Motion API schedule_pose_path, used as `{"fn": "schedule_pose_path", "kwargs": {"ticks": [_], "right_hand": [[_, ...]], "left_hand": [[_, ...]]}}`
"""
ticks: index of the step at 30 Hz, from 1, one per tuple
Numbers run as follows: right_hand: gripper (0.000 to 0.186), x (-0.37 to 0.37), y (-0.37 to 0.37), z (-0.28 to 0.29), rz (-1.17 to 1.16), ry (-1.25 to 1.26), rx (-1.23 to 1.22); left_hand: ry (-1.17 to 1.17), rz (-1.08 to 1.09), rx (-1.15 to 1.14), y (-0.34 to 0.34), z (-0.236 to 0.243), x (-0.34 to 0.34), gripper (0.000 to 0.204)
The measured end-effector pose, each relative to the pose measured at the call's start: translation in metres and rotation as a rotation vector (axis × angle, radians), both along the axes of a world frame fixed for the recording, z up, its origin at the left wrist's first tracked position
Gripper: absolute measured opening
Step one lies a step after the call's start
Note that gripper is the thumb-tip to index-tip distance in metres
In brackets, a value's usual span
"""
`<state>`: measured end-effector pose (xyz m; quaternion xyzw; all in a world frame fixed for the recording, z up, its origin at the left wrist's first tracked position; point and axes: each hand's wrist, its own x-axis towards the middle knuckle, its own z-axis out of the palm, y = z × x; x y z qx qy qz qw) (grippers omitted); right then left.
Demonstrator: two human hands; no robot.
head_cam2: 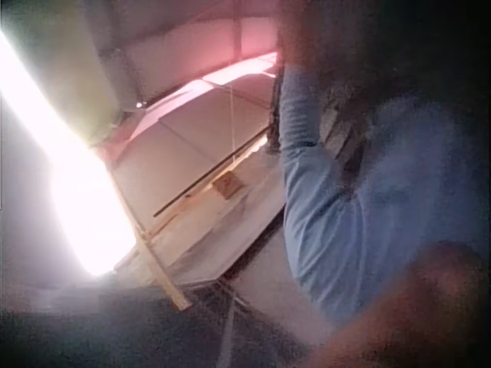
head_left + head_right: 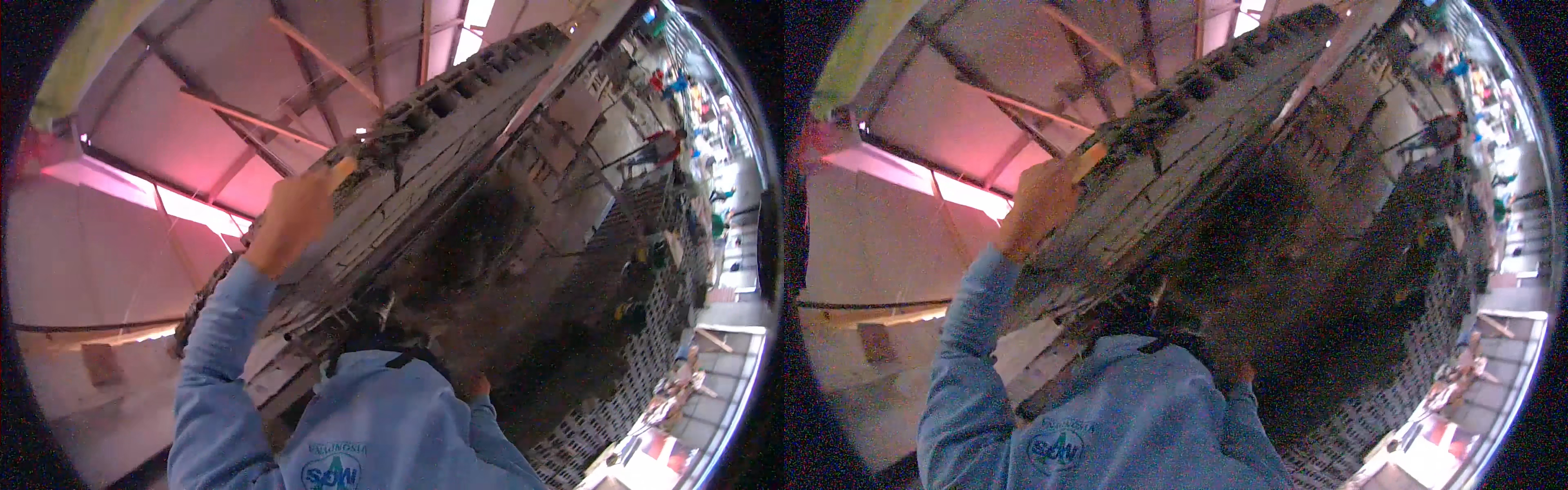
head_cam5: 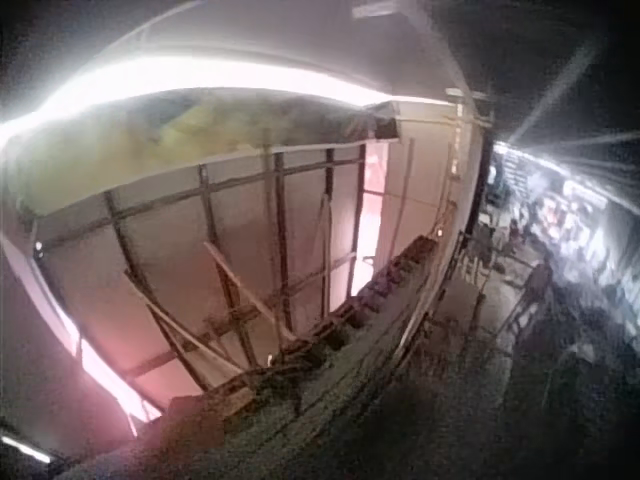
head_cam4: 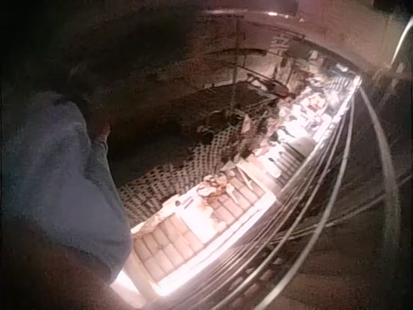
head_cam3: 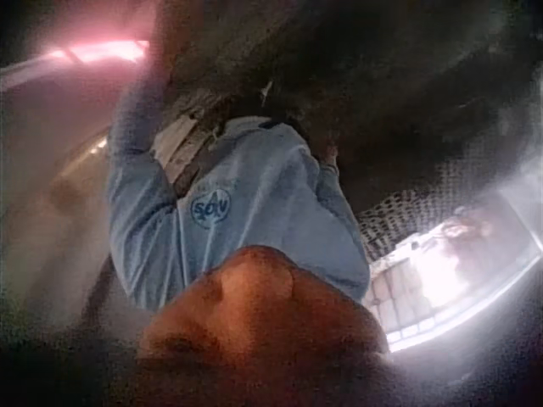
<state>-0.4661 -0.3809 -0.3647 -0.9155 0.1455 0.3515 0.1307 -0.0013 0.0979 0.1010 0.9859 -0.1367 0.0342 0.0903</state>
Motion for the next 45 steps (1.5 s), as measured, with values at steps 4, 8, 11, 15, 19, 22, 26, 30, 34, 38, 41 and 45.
{"fn": "schedule_pose_path", "kwargs": {"ticks": [4, 8, 11, 15, 19, 22, 26, 30, 34, 38, 41, 45], "right_hand": [[0.047, 0.01, -0.03, -0.007, -1.262, -0.191, 0.744], [0.039, 0.063, -0.013, 0.032, 0.06, -0.071, -0.039], [0.035, 0.021, -0.021, 0.0, -0.77, -0.336, 0.563], [0.034, -0.015, -0.024, -0.001, -0.257, -0.3, 0.167], [0.028, -0.006, -0.01, 0.031, -0.229, -0.129, 0.078], [0.026, 0.079, 0.051, 0.111, -0.329, 0.119, 0.151], [0.021, 0.056, 0.028, 0.078, -0.186, -0.55, 0.071], [0.022, 0.097, 0.047, 0.08, -1.264, -0.21, 0.663], [0.024, 0.057, 0.034, 0.034, -0.82, -0.374, 0.515], [0.027, 0.009, 0.019, 0.009, 0.039, -0.429, 0.014], [0.029, -0.014, 0.01, 0.024, 0.263, -0.467, -0.011], [0.029, -0.058, 0.009, 0.035, -0.13, -0.071, -0.022]], "left_hand": [[0.133, 0.063, -0.103, 0.002, 0.002, -0.006, 0.056], [0.023, 0.143, -0.281, 0.046, 0.018, -0.05, 0.042], [0.115, 0.203, -0.33, 0.091, 0.016, -0.055, 0.049], [0.193, 0.2, -0.266, 0.124, 0.02, -0.054, 0.053], [0.271, 0.29, -0.412, 0.131, 0.018, -0.055, 0.051], [0.408, 0.328, -0.473, 0.132, -0.005, -0.062, 0.052], [0.334, 0.376, -0.648, 0.122, -0.045, -0.058, 0.051], [0.504, 0.7, -0.971, 0.067, -0.024, -0.039, 0.048], [0.41, 0.584, -0.86, 0.046, -0.058, -0.026, 0.046], [0.398, 0.524, -0.83, 0.026, -0.067, -0.012, 0.042], [0.376, 0.595, -0.921, 0.017, -0.064, -0.021, 0.04], [0.315, 0.515, -0.737, -0.01, -0.067, -0.024, 0.04]]}}
